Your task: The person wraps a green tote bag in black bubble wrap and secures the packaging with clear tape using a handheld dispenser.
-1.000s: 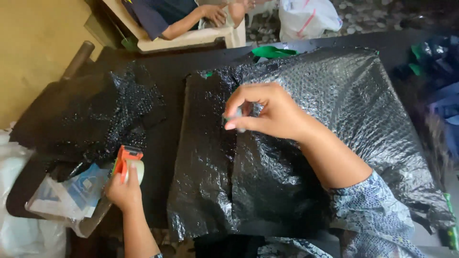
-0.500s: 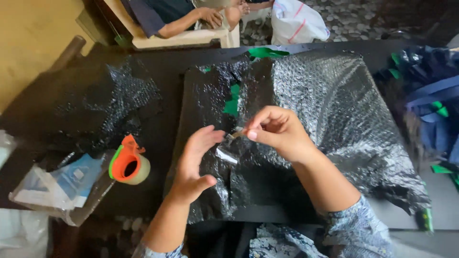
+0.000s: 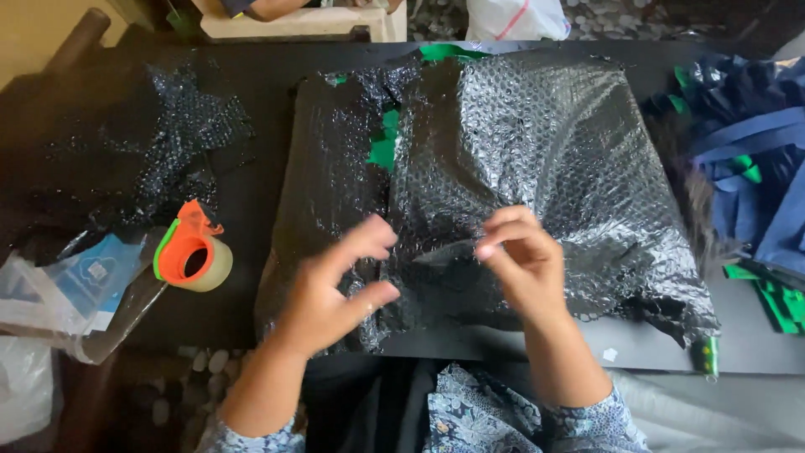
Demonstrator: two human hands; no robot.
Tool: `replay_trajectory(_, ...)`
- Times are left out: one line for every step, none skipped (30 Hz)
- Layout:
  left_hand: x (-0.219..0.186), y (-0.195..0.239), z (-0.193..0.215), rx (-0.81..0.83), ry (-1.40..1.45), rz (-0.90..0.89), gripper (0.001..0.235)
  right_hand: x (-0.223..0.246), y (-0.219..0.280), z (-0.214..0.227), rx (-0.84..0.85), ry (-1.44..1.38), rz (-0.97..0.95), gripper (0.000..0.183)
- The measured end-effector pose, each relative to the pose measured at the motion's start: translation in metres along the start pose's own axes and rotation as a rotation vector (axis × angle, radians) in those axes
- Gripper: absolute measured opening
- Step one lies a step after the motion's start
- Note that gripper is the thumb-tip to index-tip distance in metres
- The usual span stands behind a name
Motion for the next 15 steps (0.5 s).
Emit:
replay_trajectory(0.003, -0.002, 0.013, -0.046, -0.062, 0.014, 0.057, 0.002, -0.001, 0.009, -0.051, 0.015, 0.037, 0.010)
replay_trajectory(0.007, -0.004, 0.027, -0.087, -0.124, 0.028, 0.071, 0.004, -0.001, 0.017, -0.107, 0.030, 0.073, 0.010)
replay_trajectory(0.014, -0.010, 0.035, -0.084, -0.127, 0.030, 0.071, 0.013, -0.007, 0.021, -0.110, 0.026, 0.072, 0.010)
replay_trajectory(0.022, -0.014, 0.044, -0.037, -0.290, 0.047, 0.064, 0.025, -0.012, 0.022, -0.027, 0.103, 0.185, 0.036)
replay_trajectory(0.030, -0.019, 0.053, 0.011, -0.453, 0.065, 0.058, 0.037, -0.016, 0.022, 0.057, 0.181, 0.299, 0.063)
replay_trajectory(0.043, -0.025, 0.048, 0.017, -0.455, 0.068, 0.058, 0.045, -0.024, 0.026, 0.053, 0.177, 0.295, 0.063)
replay_trajectory(0.057, -0.030, 0.044, 0.041, -0.415, 0.122, 0.054, 0.053, -0.031, 0.027, 0.118, 0.320, 0.335, 0.086)
replay_trajectory(0.071, -0.036, 0.041, 0.063, -0.377, 0.172, 0.050, 0.062, -0.040, 0.027, 0.183, 0.464, 0.378, 0.111)
replay_trajectory(0.064, -0.048, 0.029, 0.067, -0.379, 0.171, 0.050, 0.068, -0.047, 0.031, 0.179, 0.462, 0.377, 0.111)
replay_trajectory(0.065, -0.058, 0.015, 0.138, -0.303, 0.418, 0.067, 0.072, -0.055, 0.035, 0.219, 0.530, 0.323, 0.116)
replay_trajectory(0.065, -0.067, 0.000, 0.212, -0.220, 0.661, 0.085, 0.076, -0.063, 0.039, 0.257, 0.597, 0.266, 0.123)
replay_trajectory(0.069, -0.067, -0.009, 0.212, -0.219, 0.656, 0.085, 0.078, -0.073, 0.041, 0.255, 0.600, 0.269, 0.123)
replay_trajectory(0.071, -0.069, -0.021, 0.262, -0.249, 0.524, 0.082, 0.078, -0.083, 0.044, 0.263, 0.626, 0.223, 0.123)
replay_trajectory(0.073, -0.070, -0.033, 0.315, -0.275, 0.397, 0.083, 0.077, -0.091, 0.046, 0.272, 0.651, 0.169, 0.124)
replay_trajectory(0.076, -0.065, -0.035, 0.318, -0.272, 0.396, 0.083, 0.077, -0.101, 0.048, 0.270, 0.654, 0.165, 0.124)
Point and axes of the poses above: each hand's wrist, its own y-axis away from the middle knuckle, its own z-axis out of the back of the hand, x = y × z, the point moved 3 cm from there along -y, towards the middle knuckle, and after that the axes turned 6 degrees about -z, right-handed, at the moved point
